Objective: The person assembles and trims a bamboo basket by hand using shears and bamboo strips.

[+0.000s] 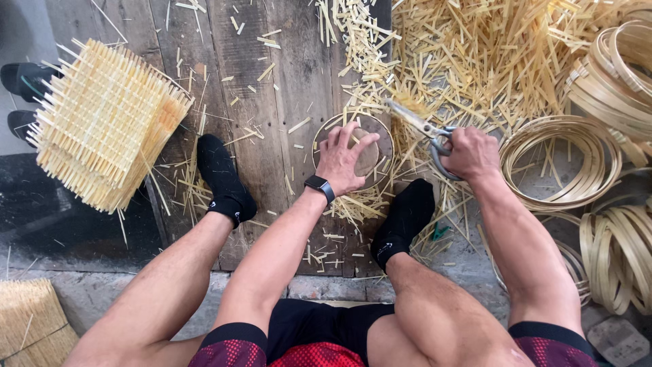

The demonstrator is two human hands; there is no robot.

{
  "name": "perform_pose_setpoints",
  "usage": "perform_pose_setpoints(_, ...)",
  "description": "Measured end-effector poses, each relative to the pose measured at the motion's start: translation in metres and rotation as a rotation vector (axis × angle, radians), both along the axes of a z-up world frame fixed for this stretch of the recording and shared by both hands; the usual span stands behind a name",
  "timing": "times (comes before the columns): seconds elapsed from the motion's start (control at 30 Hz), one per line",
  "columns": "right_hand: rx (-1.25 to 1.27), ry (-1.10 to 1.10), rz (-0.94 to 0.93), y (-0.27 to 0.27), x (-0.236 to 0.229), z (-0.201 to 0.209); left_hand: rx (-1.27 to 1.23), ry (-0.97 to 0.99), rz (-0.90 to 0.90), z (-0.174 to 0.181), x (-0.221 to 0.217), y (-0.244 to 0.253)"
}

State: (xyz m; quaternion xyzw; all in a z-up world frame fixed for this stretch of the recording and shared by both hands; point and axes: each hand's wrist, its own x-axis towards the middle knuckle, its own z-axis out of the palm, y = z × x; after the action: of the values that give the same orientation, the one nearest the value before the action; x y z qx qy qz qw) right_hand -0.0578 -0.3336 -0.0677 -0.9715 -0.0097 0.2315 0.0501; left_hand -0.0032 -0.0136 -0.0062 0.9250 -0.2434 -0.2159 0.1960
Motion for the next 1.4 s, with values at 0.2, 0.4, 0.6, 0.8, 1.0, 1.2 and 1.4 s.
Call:
perform_pose_setpoints(0.2,-0.038,-0.339,0.225,0.036,0.029,0.034,0.028,0.001,-0.289,0.003,0.011,0.001)
perform_pose_setpoints(0.4,0.025,0.136,0.02,0.023,0.034,0.03,-0.023,-0.062,-0.489,0.013,0.026,0.013)
perform_pose_setpoints(0.6,0.003,0.043,-0.397,0.006,0.021,0.003,-0.139,-0.053,-0.237,-0.001,0.005,0.009)
perform_pose_setpoints(0.8,0.017,0.015,-0.454,0.02,0.005,-0.006,-0.165,-0.103,0.381,-0.076,0.014,0.024)
perform_pose_setpoints(1.0,0.764,0.383,-0.82,0.088,0.015,0.022,-0.037,0.244,0.652,-0.093,0.052,0.002)
perform_pose_setpoints(1.2,0.861,0.159,-0.802,0.093,0.012,-0.003,-0.141,0.332,0.749,-0.078,0.052,-0.019)
perform_pose_setpoints(1.4,0.852,0.226,-0.928,0.095,0.014,0.006,-0.087,0.263,0.775,-0.07,0.05,-0.02)
